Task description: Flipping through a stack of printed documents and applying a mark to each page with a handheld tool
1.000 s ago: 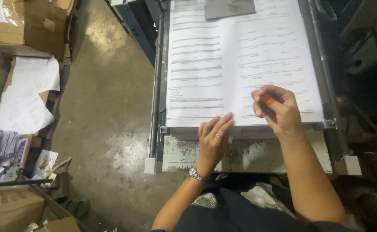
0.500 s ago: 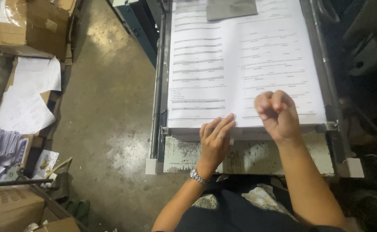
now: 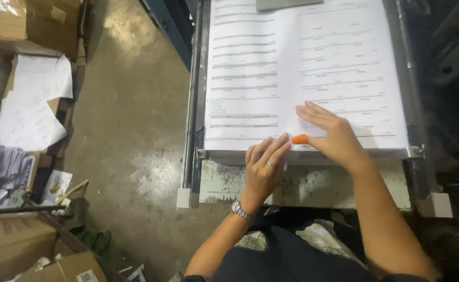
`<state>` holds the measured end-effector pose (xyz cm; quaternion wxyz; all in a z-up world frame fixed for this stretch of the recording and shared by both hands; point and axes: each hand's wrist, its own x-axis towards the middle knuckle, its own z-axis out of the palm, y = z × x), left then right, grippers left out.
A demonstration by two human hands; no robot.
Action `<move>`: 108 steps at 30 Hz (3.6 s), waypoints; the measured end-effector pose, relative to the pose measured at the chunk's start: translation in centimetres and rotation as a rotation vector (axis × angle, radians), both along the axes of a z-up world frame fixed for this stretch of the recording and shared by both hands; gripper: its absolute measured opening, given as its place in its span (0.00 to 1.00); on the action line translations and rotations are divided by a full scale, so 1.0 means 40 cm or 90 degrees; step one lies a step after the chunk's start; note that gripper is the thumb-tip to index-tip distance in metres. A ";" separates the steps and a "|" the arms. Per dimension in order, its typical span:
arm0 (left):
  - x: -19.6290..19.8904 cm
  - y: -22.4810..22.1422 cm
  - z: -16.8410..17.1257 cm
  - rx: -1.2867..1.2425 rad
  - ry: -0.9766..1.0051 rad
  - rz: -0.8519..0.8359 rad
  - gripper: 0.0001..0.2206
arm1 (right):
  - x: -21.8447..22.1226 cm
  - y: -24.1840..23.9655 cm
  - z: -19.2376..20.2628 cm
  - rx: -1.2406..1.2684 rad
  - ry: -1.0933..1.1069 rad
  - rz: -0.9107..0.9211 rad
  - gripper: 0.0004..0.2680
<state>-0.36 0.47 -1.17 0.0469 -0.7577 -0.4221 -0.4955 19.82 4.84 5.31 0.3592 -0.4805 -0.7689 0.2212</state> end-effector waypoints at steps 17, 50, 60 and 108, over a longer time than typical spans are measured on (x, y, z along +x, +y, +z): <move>0.031 -0.023 -0.109 0.032 0.032 0.108 0.20 | -0.022 0.027 -0.088 0.056 -0.054 -0.066 0.11; 0.041 -0.022 -0.135 0.034 0.004 0.119 0.21 | -0.027 0.032 -0.074 0.010 -0.030 -0.054 0.09; 0.012 0.023 -0.033 0.029 0.022 0.124 0.15 | -0.037 0.036 -0.024 -0.050 -0.038 -0.054 0.08; 0.022 0.011 -0.080 -0.062 0.053 0.136 0.19 | -0.019 0.028 -0.058 0.029 -0.108 -0.094 0.13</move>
